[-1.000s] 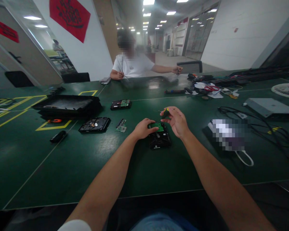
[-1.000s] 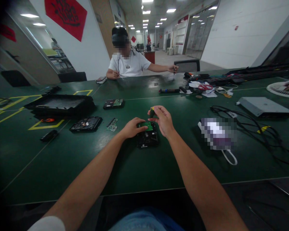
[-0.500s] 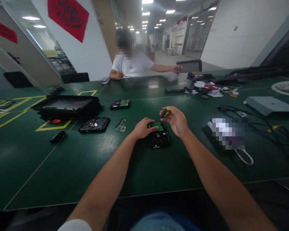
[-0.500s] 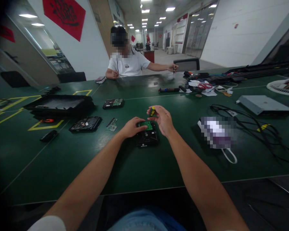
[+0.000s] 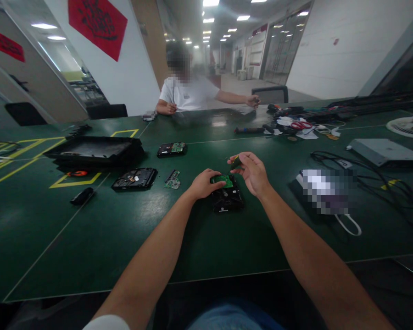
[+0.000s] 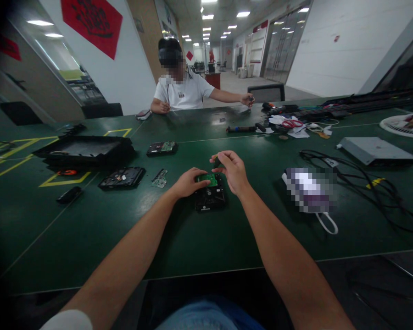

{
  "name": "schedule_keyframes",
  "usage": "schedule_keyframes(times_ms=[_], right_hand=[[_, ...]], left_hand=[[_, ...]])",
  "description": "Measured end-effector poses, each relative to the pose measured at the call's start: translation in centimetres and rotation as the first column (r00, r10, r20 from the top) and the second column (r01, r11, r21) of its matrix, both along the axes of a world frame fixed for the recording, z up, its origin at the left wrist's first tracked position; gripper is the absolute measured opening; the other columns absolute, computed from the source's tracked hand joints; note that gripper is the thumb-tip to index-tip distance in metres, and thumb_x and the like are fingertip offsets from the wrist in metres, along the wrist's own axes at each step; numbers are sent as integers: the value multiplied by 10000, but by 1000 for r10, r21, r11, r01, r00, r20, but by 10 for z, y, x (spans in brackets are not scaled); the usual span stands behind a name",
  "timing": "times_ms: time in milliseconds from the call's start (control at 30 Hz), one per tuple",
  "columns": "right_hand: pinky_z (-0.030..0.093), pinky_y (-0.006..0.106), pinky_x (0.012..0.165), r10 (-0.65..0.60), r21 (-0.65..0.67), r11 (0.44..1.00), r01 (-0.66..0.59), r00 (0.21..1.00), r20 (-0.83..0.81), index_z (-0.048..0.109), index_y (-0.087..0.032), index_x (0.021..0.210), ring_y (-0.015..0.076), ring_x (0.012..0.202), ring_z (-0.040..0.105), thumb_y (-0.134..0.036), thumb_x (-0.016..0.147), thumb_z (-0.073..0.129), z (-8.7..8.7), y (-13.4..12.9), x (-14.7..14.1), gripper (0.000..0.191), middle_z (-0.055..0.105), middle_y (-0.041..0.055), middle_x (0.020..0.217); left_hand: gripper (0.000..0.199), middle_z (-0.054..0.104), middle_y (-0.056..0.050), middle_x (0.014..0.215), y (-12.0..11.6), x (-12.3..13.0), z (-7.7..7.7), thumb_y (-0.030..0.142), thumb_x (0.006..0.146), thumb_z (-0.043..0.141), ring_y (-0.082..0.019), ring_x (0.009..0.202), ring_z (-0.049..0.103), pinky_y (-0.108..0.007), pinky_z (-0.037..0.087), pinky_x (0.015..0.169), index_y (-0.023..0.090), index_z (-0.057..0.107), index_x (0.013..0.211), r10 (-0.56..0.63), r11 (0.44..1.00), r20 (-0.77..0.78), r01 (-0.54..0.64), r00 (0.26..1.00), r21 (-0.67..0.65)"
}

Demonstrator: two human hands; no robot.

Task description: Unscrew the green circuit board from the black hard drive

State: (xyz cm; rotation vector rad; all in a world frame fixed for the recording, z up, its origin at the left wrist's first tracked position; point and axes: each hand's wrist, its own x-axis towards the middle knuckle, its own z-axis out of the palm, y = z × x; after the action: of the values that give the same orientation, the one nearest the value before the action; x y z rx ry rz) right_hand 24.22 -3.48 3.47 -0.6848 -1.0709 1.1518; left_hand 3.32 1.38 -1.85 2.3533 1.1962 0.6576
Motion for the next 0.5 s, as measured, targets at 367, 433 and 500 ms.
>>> schedule_keyframes(times_ms=[367,433,500], right_hand=[[615,309,731,23,-5,1000,-23,1000,5,734,-304,1071,191,934,685,-520,881,745,1,1,1,288,724,14,934],[605,280,705,14,-1,1000,-14,1000,18,763,-291,1045,182,928,672,-498,878,758,2,0,1,266,714,23,936],[599,263,697,4,2,1000,-4,1000,22,778,-273,998,176,927,667,-480,872,773,2,-1,1,243,714,29,941]], left_hand=[[576,676,-113,1261,0,1,1,595,904,693,-287,1139,671,-423,526,1039,215,696,1336,8,1000,-8,-9,1000,-10],[576,676,-114,1264,0,1,1,594,905,692,-286,1128,675,-421,530,1031,214,696,1339,15,1000,-12,-15,1000,-17],[581,676,-116,1264,0,1,1,600,907,688,-287,1123,676,-421,531,1026,208,698,1337,14,1000,-16,-14,1000,-18]])
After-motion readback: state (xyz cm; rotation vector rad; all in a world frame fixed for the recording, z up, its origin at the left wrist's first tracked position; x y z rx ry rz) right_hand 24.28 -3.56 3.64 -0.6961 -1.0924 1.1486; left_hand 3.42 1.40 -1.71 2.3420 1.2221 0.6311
